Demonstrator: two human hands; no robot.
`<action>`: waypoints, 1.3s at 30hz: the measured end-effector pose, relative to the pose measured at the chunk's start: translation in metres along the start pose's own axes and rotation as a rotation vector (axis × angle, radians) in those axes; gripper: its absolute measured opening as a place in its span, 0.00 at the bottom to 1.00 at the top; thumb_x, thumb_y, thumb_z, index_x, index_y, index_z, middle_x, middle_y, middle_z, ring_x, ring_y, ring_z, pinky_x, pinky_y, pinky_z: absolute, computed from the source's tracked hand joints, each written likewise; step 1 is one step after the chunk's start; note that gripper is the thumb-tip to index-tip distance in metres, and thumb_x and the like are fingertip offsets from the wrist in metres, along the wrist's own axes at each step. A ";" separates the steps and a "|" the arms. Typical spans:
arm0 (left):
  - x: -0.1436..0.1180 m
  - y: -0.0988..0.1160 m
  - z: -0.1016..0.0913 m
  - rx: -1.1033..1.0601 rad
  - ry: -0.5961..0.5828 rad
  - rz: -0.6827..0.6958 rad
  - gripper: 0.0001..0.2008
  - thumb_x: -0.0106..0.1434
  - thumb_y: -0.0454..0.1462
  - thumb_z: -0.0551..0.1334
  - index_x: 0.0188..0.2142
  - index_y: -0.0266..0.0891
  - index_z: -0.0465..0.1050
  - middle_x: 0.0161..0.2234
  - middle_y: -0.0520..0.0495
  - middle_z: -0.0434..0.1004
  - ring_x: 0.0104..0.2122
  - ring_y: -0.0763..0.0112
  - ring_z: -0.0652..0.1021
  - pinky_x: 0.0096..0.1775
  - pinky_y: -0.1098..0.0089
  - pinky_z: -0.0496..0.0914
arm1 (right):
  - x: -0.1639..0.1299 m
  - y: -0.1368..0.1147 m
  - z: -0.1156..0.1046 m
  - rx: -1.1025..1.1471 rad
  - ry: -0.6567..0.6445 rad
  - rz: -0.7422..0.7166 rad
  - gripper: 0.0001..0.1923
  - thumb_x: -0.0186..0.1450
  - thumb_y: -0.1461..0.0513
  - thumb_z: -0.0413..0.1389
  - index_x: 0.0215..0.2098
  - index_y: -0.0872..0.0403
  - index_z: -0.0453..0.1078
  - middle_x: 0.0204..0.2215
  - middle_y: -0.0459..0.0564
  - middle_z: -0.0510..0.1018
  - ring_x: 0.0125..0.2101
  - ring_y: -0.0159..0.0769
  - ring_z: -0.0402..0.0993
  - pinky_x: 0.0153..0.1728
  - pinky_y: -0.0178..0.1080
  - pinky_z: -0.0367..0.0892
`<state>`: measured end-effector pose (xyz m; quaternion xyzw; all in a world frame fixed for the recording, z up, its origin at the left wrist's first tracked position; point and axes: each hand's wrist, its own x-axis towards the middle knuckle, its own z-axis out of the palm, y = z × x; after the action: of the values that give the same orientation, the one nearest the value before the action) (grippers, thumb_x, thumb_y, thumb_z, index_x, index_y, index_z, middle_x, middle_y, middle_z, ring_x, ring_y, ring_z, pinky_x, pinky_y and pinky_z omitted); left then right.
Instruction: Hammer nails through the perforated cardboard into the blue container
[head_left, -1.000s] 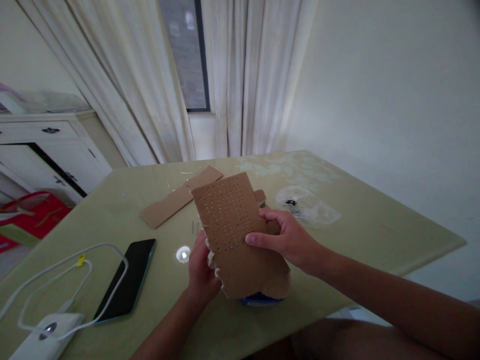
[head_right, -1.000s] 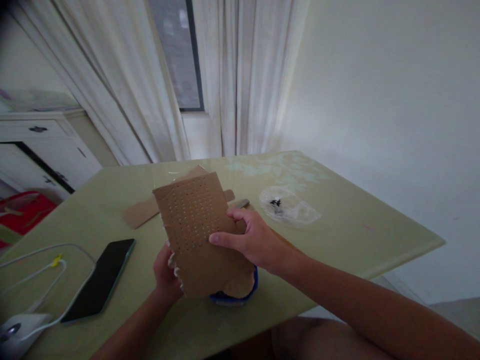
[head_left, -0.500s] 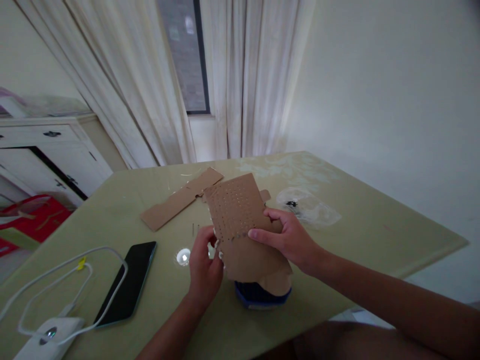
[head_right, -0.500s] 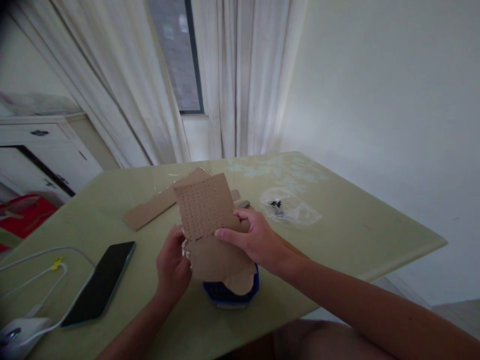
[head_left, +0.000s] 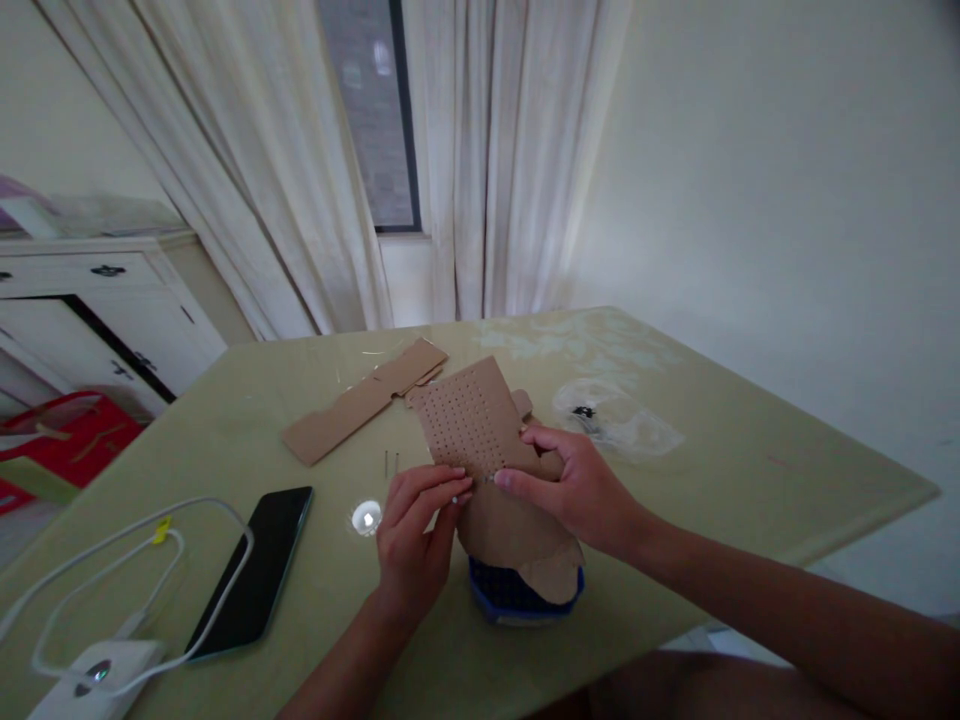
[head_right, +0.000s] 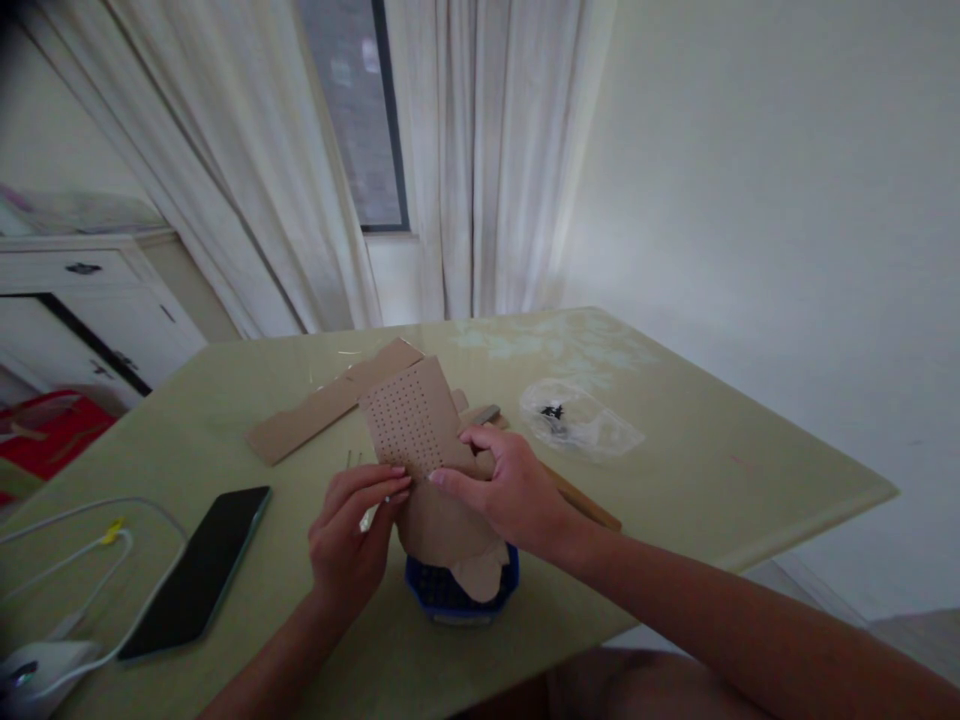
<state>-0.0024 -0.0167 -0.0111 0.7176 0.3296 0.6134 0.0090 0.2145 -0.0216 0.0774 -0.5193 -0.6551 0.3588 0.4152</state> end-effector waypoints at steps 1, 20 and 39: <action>0.000 0.000 0.000 -0.015 0.000 -0.001 0.10 0.71 0.28 0.68 0.46 0.45 0.82 0.45 0.48 0.86 0.45 0.65 0.83 0.49 0.64 0.78 | 0.000 0.000 0.000 0.005 -0.010 0.000 0.18 0.59 0.48 0.73 0.36 0.51 0.80 0.35 0.49 0.82 0.38 0.46 0.78 0.37 0.43 0.75; 0.028 -0.090 -0.038 0.191 -0.024 -0.870 0.23 0.69 0.53 0.62 0.45 0.37 0.84 0.43 0.38 0.89 0.43 0.54 0.86 0.49 0.58 0.78 | 0.003 -0.001 -0.009 0.318 0.054 0.119 0.19 0.58 0.50 0.76 0.39 0.52 0.82 0.37 0.50 0.88 0.34 0.43 0.84 0.32 0.41 0.78; 0.020 -0.099 -0.042 0.735 -0.527 -0.953 0.18 0.73 0.43 0.58 0.52 0.38 0.83 0.48 0.35 0.89 0.49 0.43 0.86 0.48 0.54 0.76 | 0.002 -0.001 -0.009 0.376 0.050 0.155 0.21 0.55 0.50 0.77 0.38 0.53 0.81 0.35 0.49 0.88 0.33 0.41 0.84 0.31 0.39 0.78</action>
<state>-0.0853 0.0540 -0.0246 0.5755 0.7863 0.1934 0.1143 0.2219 -0.0195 0.0820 -0.4902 -0.5244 0.4926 0.4920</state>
